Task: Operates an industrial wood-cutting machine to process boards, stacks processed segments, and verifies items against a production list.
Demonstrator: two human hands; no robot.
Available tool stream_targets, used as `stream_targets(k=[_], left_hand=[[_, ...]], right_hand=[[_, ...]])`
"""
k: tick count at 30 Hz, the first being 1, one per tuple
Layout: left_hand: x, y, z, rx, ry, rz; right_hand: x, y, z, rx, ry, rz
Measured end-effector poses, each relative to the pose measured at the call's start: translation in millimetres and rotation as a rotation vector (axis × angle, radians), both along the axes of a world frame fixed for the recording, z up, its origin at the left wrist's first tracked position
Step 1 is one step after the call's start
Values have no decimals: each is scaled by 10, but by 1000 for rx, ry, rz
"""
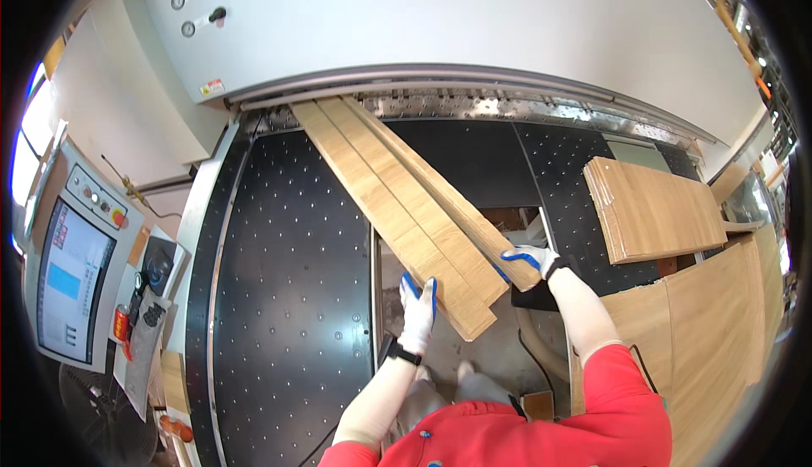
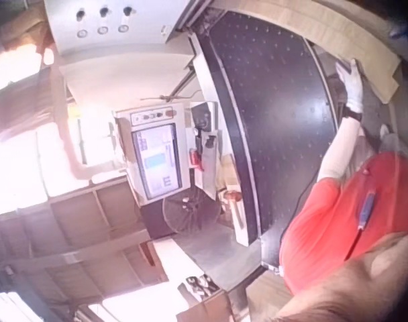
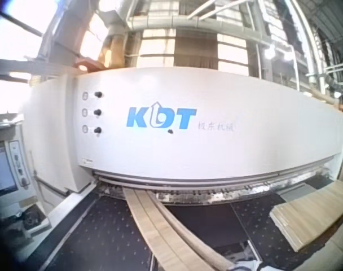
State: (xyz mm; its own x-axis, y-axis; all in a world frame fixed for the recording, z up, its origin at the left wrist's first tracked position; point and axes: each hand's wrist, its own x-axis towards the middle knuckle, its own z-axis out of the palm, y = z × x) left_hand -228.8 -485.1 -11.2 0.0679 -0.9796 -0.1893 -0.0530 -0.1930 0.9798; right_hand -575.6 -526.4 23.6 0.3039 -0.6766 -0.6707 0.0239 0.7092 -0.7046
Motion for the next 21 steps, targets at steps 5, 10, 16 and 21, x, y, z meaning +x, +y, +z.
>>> stream_targets(k=[5, 10, 16, 21], left_hand=[[-226, 639, 544, -96, 634, -95], [-1115, 814, 743, 425, 1121, -368], [-1559, 1234, 751, 216, 1055, -434], [-2277, 2808, 1195, 434, 1343, -756]], right_hand=[[-499, 911, 740, -10, 28, -23], [-404, 2636, 1634, -166, 180, 11], [-76, 4878, 2200, -343, 877, 112], [-14, 6692, 2665, -243, 1195, -41]])
